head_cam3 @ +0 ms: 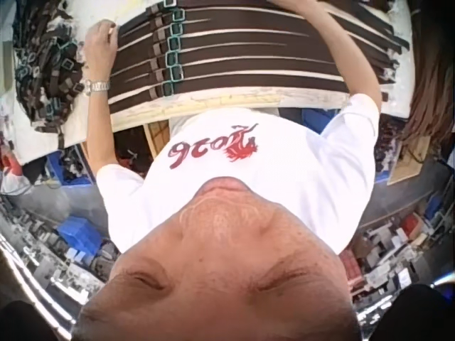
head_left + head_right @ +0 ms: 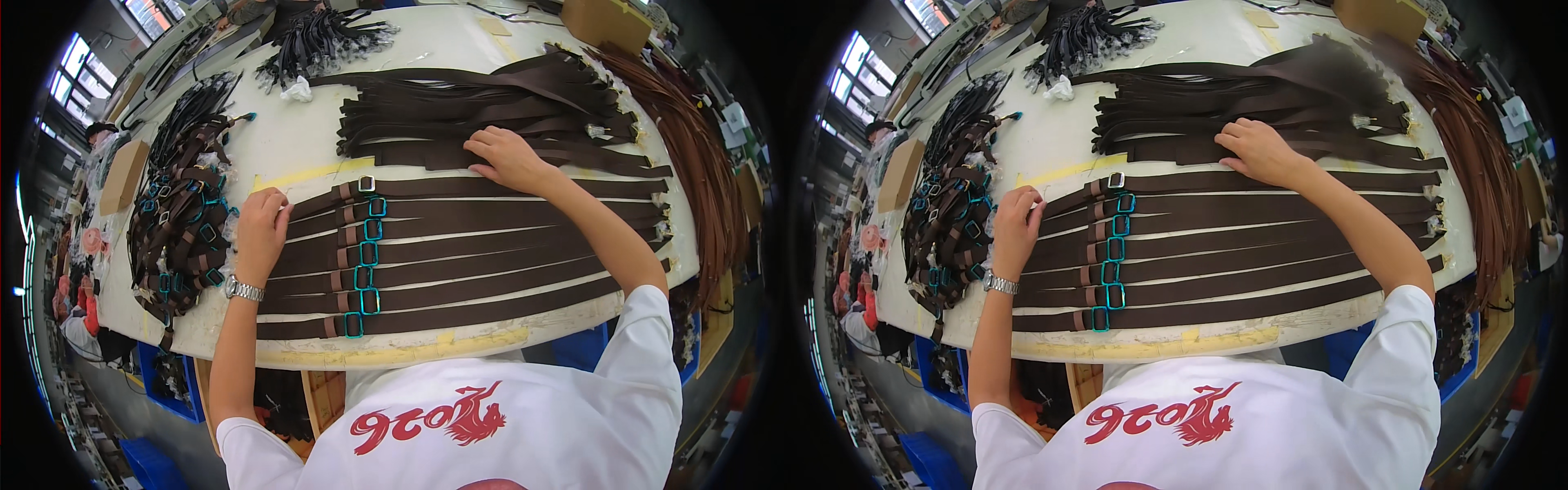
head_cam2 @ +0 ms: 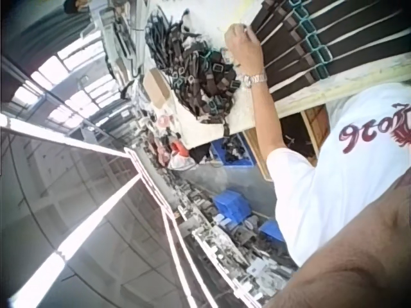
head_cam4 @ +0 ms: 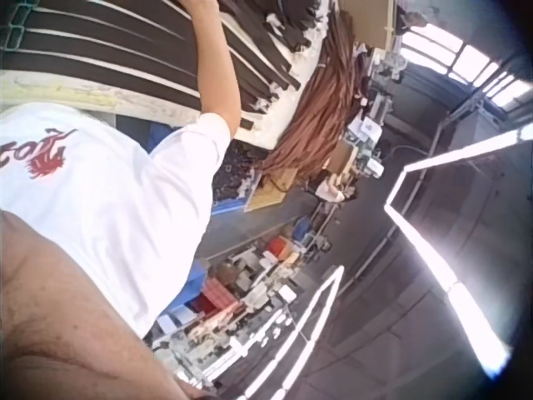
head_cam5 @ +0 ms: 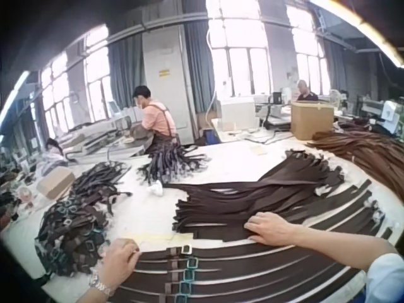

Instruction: The person assembles brown fabric belts by threading them through teal and gold metal buckles. They repeatedly pick up a belt, thread it through a buckle, and place the finished unit on a table alongside others.

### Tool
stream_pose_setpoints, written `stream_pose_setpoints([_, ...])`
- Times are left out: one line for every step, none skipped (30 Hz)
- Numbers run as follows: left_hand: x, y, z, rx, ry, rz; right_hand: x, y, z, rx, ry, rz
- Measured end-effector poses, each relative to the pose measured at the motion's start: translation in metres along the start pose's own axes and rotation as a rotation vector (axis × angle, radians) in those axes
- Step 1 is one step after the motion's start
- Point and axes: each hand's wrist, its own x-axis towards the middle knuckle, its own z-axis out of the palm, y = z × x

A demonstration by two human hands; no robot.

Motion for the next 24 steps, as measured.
stream_pose_setpoints([-0.007,0.013,-0.001,-0.039,-0.003,-0.028,0.005,0.0,0.009,0.015,-0.006,0.047])
stream_pose_setpoints([-0.014,0.025,-0.002,-0.08,0.01,-0.019,0.01,0.001,0.017,0.037,-0.01,0.085])
stream_pose_setpoints([-0.02,0.037,-0.006,-0.102,0.019,-0.014,0.017,0.001,0.027,0.073,-0.005,0.113])
stream_pose_setpoints([-0.03,0.045,-0.006,-0.127,0.02,-0.011,0.021,0.001,0.026,0.117,-0.026,0.154])
stream_pose_setpoints([-0.039,0.051,-0.006,-0.155,0.022,-0.006,0.021,0.0,0.024,0.125,-0.028,0.17])
stream_pose_setpoints([-0.048,0.055,-0.01,-0.164,0.011,0.008,0.02,-0.002,0.02,0.098,-0.065,0.199])
stream_pose_setpoints([-0.055,0.056,-0.017,-0.169,-0.001,0.024,0.02,-0.005,0.019,0.103,-0.027,0.18])
stream_pose_setpoints([-0.063,0.051,-0.022,-0.144,0.013,0.007,0.019,-0.009,0.014,0.128,0.0,0.185])
stream_pose_setpoints([-0.068,0.04,-0.029,-0.109,0.038,-0.022,0.015,-0.005,0.01,0.106,0.001,0.197])
stream_pose_setpoints([-0.073,0.025,-0.038,-0.078,0.061,-0.05,0.012,0.003,0.008,0.076,0.005,0.178])
stream_pose_setpoints([-0.075,0.009,-0.046,-0.048,0.082,-0.07,0.009,0.008,0.006,0.041,0.026,0.183])
stream_pose_setpoints([-0.079,-0.014,-0.052,-0.006,0.154,-0.091,0.006,0.012,0.005,0.025,0.051,0.153])
stream_pose_setpoints([-0.081,-0.037,-0.063,0.049,0.193,-0.125,0.004,0.016,0.004,0.008,0.077,0.128])
stream_pose_setpoints([-0.084,-0.062,-0.071,0.104,0.233,-0.181,0.005,0.02,0.002,0.058,0.096,0.14])
stream_pose_setpoints([-0.085,-0.086,-0.076,0.193,0.264,-0.216,0.004,0.024,0.0,0.103,0.113,0.156])
stream_pose_setpoints([-0.086,-0.104,-0.084,0.276,0.248,-0.268,0.005,0.026,-0.002,0.15,0.131,0.171])
stream_pose_setpoints([-0.095,-0.125,-0.092,0.373,0.229,-0.295,0.011,0.023,-0.002,0.22,0.111,0.222])
stream_pose_setpoints([-0.102,-0.139,-0.096,0.386,0.168,-0.38,0.017,0.018,-0.003,0.284,0.088,0.274])
stream_pose_setpoints([-0.1,-0.145,-0.096,0.39,0.111,-0.46,0.021,0.014,-0.007,0.34,0.067,0.332])
stream_pose_setpoints([-0.099,-0.148,-0.093,0.411,0.091,-0.46,0.025,0.011,-0.007,0.285,0.109,0.317])
stream_pose_setpoints([-0.1,-0.151,-0.092,0.433,0.072,-0.461,0.027,0.014,-0.002,0.3,0.143,0.321])
stream_pose_setpoints([-0.098,-0.153,-0.09,0.454,0.061,-0.463,0.031,0.017,-0.001,0.383,0.232,0.272])
stream_pose_setpoints([-0.093,-0.154,-0.088,0.459,0.073,-0.478,0.037,0.021,-0.003,0.462,0.327,0.212])
stream_pose_setpoints([-0.088,-0.157,-0.084,0.423,0.058,-0.496,0.033,0.035,-0.008,0.461,0.292,0.354])
